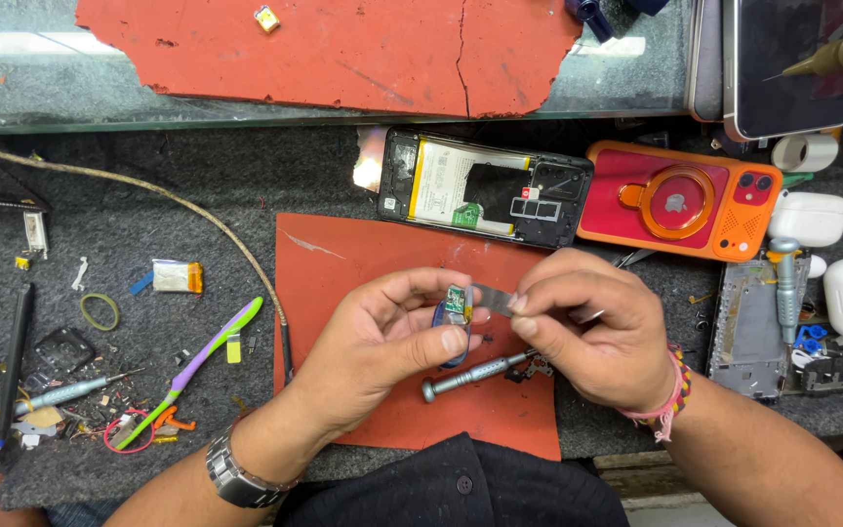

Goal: The person disassembles a blue wireless earbud charging case using tweezers and a screwdriver, then uses a soldering iron to work on the internal circuit board. The person reassembles the case and places the earbuds back inside.

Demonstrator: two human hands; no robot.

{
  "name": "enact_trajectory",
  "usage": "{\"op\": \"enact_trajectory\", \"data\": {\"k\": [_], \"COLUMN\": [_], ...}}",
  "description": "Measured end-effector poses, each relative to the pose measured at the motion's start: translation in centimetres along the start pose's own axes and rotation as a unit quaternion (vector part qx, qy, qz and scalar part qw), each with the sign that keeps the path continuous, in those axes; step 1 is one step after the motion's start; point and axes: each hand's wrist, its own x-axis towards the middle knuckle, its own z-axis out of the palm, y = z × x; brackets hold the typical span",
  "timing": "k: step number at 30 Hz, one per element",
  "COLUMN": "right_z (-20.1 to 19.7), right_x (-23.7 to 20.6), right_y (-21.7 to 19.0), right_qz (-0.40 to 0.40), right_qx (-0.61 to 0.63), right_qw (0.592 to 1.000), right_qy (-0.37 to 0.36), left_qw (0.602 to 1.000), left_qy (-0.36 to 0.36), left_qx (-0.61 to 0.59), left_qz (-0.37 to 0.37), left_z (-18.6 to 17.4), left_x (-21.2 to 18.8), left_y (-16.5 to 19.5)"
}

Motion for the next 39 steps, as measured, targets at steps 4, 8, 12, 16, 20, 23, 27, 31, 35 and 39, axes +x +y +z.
{"op": "enact_trajectory", "data": {"k": [4, 8, 12, 16, 20, 23, 27, 31, 35, 39], "right_z": [0.0, 0.3, 0.4, 0.3, 0.3, 0.4, 0.5, 1.0, 1.0, 1.0], "right_x": [-0.2, -0.4, -0.5, -0.3, -0.3, -0.5, -0.9, -1.2, -1.1, -1.2], "right_y": [0.1, 0.2, 0.4, 0.7, 0.6, 0.5, 0.4, 0.2, -0.3, -0.7], "right_qz": [0.010, 0.003, 0.039, 0.040, 0.092, 0.109, 0.071, 0.003, -0.037, -0.054], "right_qx": [-0.042, 0.037, 0.209, 0.274, 0.431, 0.460, 0.326, 0.212, 0.100, 0.014], "right_qw": [0.999, 0.999, 0.977, 0.960, 0.895, 0.879, 0.941, 0.977, 0.994, 0.998], "right_qy": [0.000, -0.003, 0.031, 0.042, 0.064, 0.066, 0.056, 0.028, 0.016, 0.021], "left_qw": [0.999, 0.997, 0.991, 0.986, 0.981, 0.980, 0.979, 0.985, 0.990, 0.995], "left_qy": [-0.020, -0.013, -0.031, -0.040, -0.058, -0.061, -0.070, -0.060, -0.048, -0.031], "left_qx": [0.016, -0.034, -0.110, -0.140, -0.170, -0.178, -0.177, -0.148, -0.119, -0.093], "left_qz": [-0.020, -0.064, -0.070, -0.079, -0.075, -0.072, -0.073, -0.070, -0.062, -0.026], "left_z": [0.1, 0.1, -0.2, -0.3, -0.3, -0.3, -0.2, 0.0, 0.2, 0.4], "left_x": [0.1, 0.4, 0.4, 0.4, 0.4, 0.3, 0.3, 0.3, 0.3, 0.3], "left_y": [0.0, -0.1, 0.1, 0.2, 0.1, 0.1, 0.1, 0.1, 0.0, -0.4]}}
